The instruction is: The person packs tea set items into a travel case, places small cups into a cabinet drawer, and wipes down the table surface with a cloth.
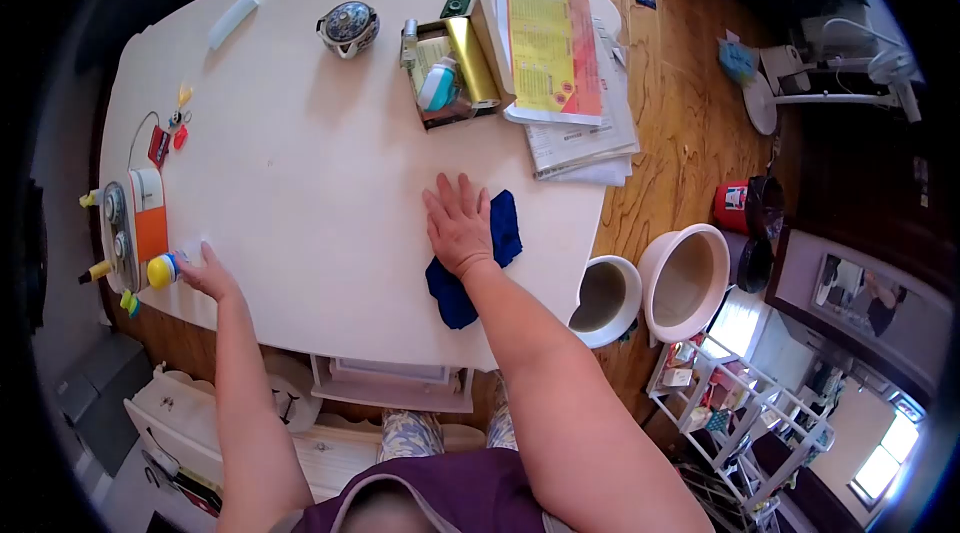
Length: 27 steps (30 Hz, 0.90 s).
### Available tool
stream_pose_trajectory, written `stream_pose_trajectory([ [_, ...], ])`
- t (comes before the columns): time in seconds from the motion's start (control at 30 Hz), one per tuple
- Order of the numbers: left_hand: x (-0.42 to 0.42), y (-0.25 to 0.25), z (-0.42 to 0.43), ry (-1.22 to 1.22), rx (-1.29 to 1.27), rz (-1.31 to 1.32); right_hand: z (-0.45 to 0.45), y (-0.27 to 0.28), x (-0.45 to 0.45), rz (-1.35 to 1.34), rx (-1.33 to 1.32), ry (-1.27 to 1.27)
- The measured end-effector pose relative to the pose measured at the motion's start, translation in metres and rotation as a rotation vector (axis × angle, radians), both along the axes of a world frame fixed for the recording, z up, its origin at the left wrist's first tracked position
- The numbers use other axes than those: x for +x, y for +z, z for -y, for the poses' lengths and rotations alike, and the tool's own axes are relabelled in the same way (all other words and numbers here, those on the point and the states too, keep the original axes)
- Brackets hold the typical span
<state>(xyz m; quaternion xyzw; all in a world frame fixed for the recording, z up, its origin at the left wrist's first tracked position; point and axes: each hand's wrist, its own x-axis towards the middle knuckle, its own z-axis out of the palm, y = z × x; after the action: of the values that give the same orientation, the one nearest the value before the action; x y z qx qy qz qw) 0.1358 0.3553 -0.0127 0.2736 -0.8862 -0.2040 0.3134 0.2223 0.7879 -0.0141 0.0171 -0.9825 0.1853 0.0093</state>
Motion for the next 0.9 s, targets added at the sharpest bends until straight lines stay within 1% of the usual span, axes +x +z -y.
stream_pose_trajectory([
  [0.03, 0.001, -0.007, -0.014, -0.008, 0.0, 0.0, -0.001, 0.0, 0.0, 0.0, 0.0, -0.008],
  [0.1, 0.009, -0.02, -0.055, -0.322, 0.083, 0.033, -0.001, 0.001, 0.0, 0.001, -0.03, -0.009],
  [0.17, 0.011, 0.004, -0.125, -0.459, 0.403, 0.278, -0.001, 0.001, 0.0, -0.001, -0.035, -0.027],
  [0.23, 0.006, 0.006, -0.183, -0.721, 0.489, 0.273, -0.003, -0.001, 0.001, -0.022, -0.075, -0.015],
  [0.3, -0.007, 0.008, -0.239, -0.822, 0.618, 0.329, -0.003, 0.0, 0.001, -0.037, -0.089, -0.028],
  [0.37, -0.024, 0.008, -0.289, -0.872, 0.656, 0.343, -0.004, -0.002, 0.001, -0.066, -0.135, -0.033],
  [0.43, -0.041, -0.003, -0.323, -0.894, 0.675, 0.415, -0.005, 0.0, 0.002, -0.069, -0.156, -0.046],
  [0.47, -0.046, 0.004, -0.339, -0.899, 0.67, 0.422, -0.005, -0.001, 0.001, -0.09, -0.173, -0.054],
  [0.53, -0.056, 0.03, -0.368, -0.757, 0.948, 0.653, -0.006, -0.003, 0.002, -0.13, -0.205, -0.075],
  [0.57, -0.059, 0.023, -0.371, -0.759, 0.938, 0.657, -0.006, -0.004, 0.002, -0.132, -0.212, -0.081],
  [0.63, -0.061, 0.001, -0.368, -0.768, 0.671, 0.604, -0.009, -0.005, 0.004, -0.174, -0.304, -0.091],
  [0.67, -0.054, -0.009, -0.364, -0.773, 0.666, 0.609, -0.01, -0.007, 0.004, -0.228, -0.308, -0.091],
  [0.73, -0.033, -0.026, -0.349, -0.763, -0.081, 0.143, -0.012, -0.007, 0.005, -0.235, -0.356, -0.106],
  [0.8, -0.006, -0.041, -0.327, -0.737, -0.132, 0.344, -0.015, 0.0, 0.005, -0.292, -0.397, -0.135],
  [0.83, 0.011, -0.049, -0.315, -0.742, -0.253, 0.359, -0.019, 0.0, 0.007, -0.305, -0.391, -0.132],
  [0.87, 0.02, -0.053, -0.31, -0.742, -0.372, 0.37, -0.022, -0.003, 0.009, -0.329, -0.523, -0.127],
  [0.9, 0.018, -0.05, -0.315, -0.733, -0.365, 0.35, -0.026, -0.006, 0.007, -0.351, -0.656, -0.114],
])
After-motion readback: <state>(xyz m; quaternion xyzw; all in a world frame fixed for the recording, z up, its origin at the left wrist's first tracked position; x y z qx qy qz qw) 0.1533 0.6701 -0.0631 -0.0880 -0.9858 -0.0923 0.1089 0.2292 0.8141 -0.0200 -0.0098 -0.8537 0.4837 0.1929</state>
